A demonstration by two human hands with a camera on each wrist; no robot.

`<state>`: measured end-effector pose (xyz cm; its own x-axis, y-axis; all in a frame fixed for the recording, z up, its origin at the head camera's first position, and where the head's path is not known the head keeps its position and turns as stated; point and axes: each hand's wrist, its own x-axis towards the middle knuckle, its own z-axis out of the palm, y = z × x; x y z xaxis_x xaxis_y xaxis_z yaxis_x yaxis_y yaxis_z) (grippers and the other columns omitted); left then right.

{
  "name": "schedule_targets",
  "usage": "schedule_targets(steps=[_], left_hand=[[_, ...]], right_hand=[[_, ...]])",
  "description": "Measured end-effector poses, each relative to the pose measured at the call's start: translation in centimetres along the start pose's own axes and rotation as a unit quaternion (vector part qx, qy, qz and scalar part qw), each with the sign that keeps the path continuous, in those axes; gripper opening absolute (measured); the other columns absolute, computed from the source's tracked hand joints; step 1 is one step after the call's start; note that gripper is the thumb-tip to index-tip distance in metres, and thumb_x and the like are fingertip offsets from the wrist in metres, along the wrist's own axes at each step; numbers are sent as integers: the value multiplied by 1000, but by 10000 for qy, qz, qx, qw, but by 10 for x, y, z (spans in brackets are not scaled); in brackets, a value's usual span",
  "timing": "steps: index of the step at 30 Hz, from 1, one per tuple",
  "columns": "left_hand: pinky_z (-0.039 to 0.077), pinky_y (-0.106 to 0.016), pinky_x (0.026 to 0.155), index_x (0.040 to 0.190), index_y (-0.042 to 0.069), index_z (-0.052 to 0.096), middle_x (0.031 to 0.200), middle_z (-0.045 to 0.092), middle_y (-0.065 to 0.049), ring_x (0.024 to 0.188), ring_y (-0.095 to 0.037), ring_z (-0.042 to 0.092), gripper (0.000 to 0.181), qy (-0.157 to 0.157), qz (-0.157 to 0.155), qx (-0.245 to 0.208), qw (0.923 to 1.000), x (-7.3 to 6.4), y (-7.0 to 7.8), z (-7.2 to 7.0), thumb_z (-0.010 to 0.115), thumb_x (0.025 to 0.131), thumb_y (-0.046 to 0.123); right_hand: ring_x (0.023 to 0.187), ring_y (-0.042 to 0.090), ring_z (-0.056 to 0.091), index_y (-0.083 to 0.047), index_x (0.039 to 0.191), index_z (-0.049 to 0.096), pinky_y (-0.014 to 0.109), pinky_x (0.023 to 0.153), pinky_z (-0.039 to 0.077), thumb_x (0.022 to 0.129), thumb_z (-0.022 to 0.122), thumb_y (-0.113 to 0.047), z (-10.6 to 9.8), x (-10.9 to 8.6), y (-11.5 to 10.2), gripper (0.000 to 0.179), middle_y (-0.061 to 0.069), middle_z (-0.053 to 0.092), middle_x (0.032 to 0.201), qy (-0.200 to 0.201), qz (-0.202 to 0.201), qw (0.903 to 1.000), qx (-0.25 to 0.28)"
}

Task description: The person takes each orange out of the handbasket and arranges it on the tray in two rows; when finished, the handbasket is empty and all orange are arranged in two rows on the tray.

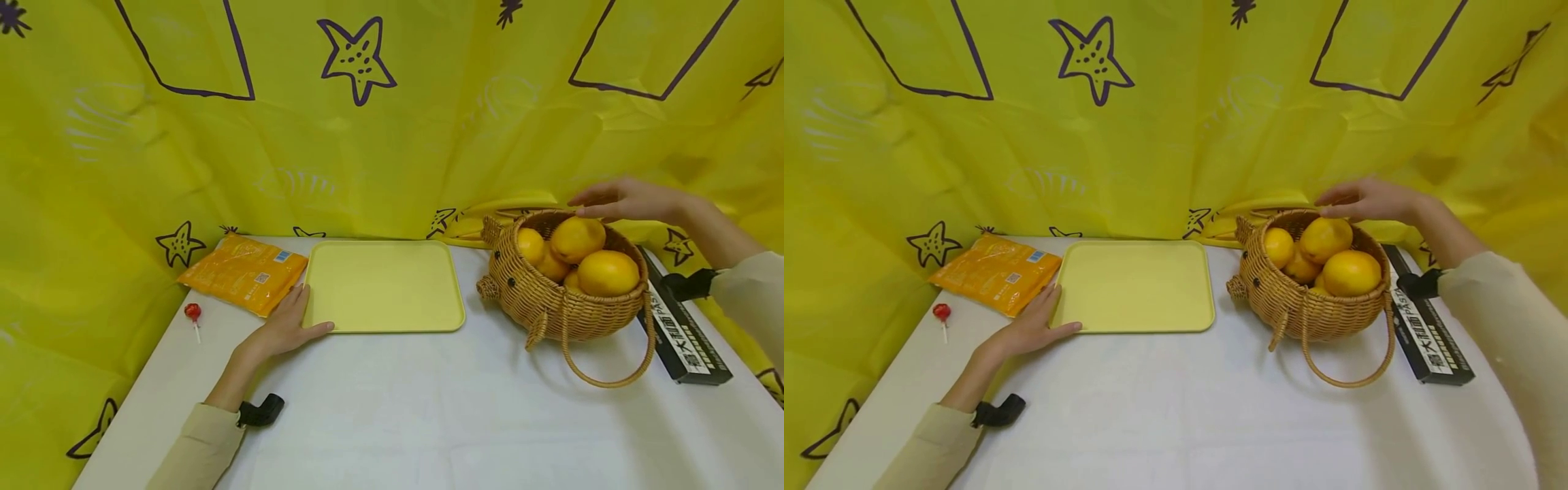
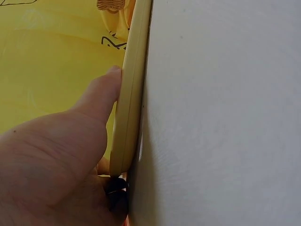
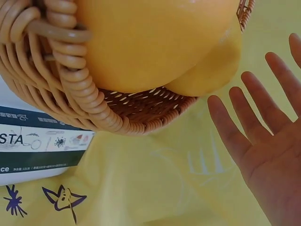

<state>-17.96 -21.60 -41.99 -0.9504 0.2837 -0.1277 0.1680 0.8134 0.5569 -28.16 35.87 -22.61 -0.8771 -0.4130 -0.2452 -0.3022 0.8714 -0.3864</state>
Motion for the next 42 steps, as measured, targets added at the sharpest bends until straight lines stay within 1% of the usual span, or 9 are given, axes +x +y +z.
schedule_targets(steps=[6,10,14,17,24,28,35,39,42], left_hand=[[10,-62,119,152,-10,7,161,0,-29,149,-45,4,107,-44,-3,-2,10000,2,-2,1,60,88,58],[10,-62,119,152,-10,7,161,0,-29,149,-45,3,106,-67,-24,-1,10000,3,-3,2,59,88,58],[9,-61,120,152,-9,6,161,-1,-27,150,-44,2,106,-122,-94,-5,9999,2,-3,1,60,89,57],[9,-62,119,152,-9,6,161,-2,-28,149,-45,2,106,-149,-105,-5,9998,1,-3,0,59,89,57],[9,-62,119,152,-10,6,161,-1,-29,149,-45,2,105,-122,-63,41,9999,0,-1,0,58,89,57],[9,-61,120,152,-10,6,161,-1,-28,149,-45,3,105,-96,-67,63,9999,0,-1,0,58,90,57],[9,-61,120,152,-10,6,161,-1,-29,149,-46,3,105,-144,-49,54,9999,0,-1,0,57,90,57],[8,-61,120,152,-10,6,161,-2,-28,149,-45,1,105,-162,-71,72,9998,0,-2,1,57,90,58],[7,-60,120,152,-9,5,161,-3,-28,149,-45,1,105,-162,-84,89,9998,0,-3,1,57,90,58]], right_hand=[[99,-20,47,-5,141,49,22,82,54,102,48,-28,2,2,4,45,24,46,145,-122,-74,9999,-5],[123,20,56,-3,144,45,46,90,55,103,46,-27,1,3,6,47,28,42,146,-558,-89,9984,33],[132,56,36,0,148,36,64,94,46,104,42,-28,0,4,5,52,34,34,149,-1080,-25,9941,120],[133,58,32,-2,149,36,66,93,45,104,42,-29,-1,5,3,53,34,31,150,-1289,7,9916,135],[136,66,6,-6,153,28,72,91,41,102,45,-27,-3,7,1,57,37,-1,156,-2215,52,9746,326],[136,66,2,-8,153,27,75,93,37,102,46,-27,-3,7,0,58,35,-3,156,-2251,55,9739,268],[136,63,7,-10,149,38,79,96,26,98,53,-31,2,12,-4,57,35,12,155,-1923,79,9811,-208],[135,60,18,-4,146,41,70,99,35,98,55,-29,4,20,-7,56,36,21,151,-1863,51,9822,-232],[126,46,43,3,144,42,50,96,48,98,57,-25,6,27,-8,56,36,29,148,-1882,77,9821,-62]])
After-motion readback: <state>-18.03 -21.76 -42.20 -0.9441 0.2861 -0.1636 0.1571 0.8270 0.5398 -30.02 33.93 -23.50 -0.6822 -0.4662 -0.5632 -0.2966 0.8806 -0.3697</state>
